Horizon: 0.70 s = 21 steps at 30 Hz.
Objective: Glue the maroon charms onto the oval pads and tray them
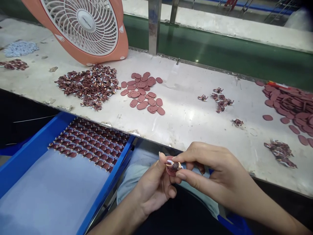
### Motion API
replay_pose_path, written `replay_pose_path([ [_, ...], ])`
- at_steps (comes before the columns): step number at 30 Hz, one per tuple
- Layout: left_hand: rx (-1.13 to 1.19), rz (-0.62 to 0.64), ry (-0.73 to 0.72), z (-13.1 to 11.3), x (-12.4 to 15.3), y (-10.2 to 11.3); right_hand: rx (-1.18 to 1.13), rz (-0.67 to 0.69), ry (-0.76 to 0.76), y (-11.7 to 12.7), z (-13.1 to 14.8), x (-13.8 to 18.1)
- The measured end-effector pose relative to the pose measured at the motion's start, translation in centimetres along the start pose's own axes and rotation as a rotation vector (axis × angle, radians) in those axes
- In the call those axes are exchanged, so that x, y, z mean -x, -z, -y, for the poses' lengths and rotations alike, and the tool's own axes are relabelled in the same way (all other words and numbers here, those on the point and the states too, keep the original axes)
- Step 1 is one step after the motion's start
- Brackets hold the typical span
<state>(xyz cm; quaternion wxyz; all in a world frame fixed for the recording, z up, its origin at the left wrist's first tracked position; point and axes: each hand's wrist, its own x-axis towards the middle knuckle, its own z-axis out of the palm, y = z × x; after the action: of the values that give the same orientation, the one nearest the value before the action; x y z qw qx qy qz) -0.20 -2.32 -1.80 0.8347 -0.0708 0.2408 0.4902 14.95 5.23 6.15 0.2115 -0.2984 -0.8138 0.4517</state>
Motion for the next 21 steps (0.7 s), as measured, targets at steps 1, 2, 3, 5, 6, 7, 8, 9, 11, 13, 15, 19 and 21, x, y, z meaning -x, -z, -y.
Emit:
replay_pose_path([
  [1,-0.011,0.005,-0.001,0.0,-0.1,0.0,-0.005,-0.005,0.002,0.0,0.0,-0.1],
  [2,-0.023,0.011,0.000,-0.1,-0.1,0.1,-0.010,-0.011,0.004,-0.1,0.0,-0.1],
  [3,-0.036,0.018,0.001,-0.2,-0.2,0.1,-0.014,-0.020,0.008,-0.2,0.0,-0.2],
  [5,-0.078,0.026,-0.013,-0.3,-0.1,0.1,0.008,-0.069,0.038,-0.5,-0.2,-0.2],
  [6,-0.109,0.016,-0.045,-0.4,-0.1,0.1,0.042,-0.114,0.062,-0.8,-0.4,-0.2],
  [7,-0.146,-0.016,-0.104,-0.5,0.0,0.0,0.091,-0.171,0.094,-1.1,-0.7,-0.1],
  [8,-0.186,-0.069,-0.189,-0.5,0.2,-0.1,0.157,-0.232,0.128,-1.5,-1.0,-0.1],
  [9,-0.228,-0.132,-0.290,-0.6,0.3,-0.2,0.233,-0.297,0.171,-1.9,-1.3,-0.2],
  [11,-0.308,-0.238,-0.486,-0.6,0.6,-0.5,0.404,-0.396,0.267,-2.8,-1.9,-0.3],
  [13,-0.378,-0.278,-0.598,-0.8,0.9,-0.8,0.553,-0.442,0.372,-3.6,-2.4,-0.6],
  [15,-0.432,-0.297,-0.633,-1.0,1.0,-1.0,0.628,-0.441,0.461,-4.3,-2.7,-0.8],
  [19,-0.442,-0.386,-0.656,-1.6,1.3,-0.7,0.623,-0.398,0.527,-5.4,-3.2,-1.7],
  [21,-0.422,-0.424,-0.663,-2.0,1.5,-0.4,0.616,-0.379,0.524,-5.9,-3.3,-2.3],
])
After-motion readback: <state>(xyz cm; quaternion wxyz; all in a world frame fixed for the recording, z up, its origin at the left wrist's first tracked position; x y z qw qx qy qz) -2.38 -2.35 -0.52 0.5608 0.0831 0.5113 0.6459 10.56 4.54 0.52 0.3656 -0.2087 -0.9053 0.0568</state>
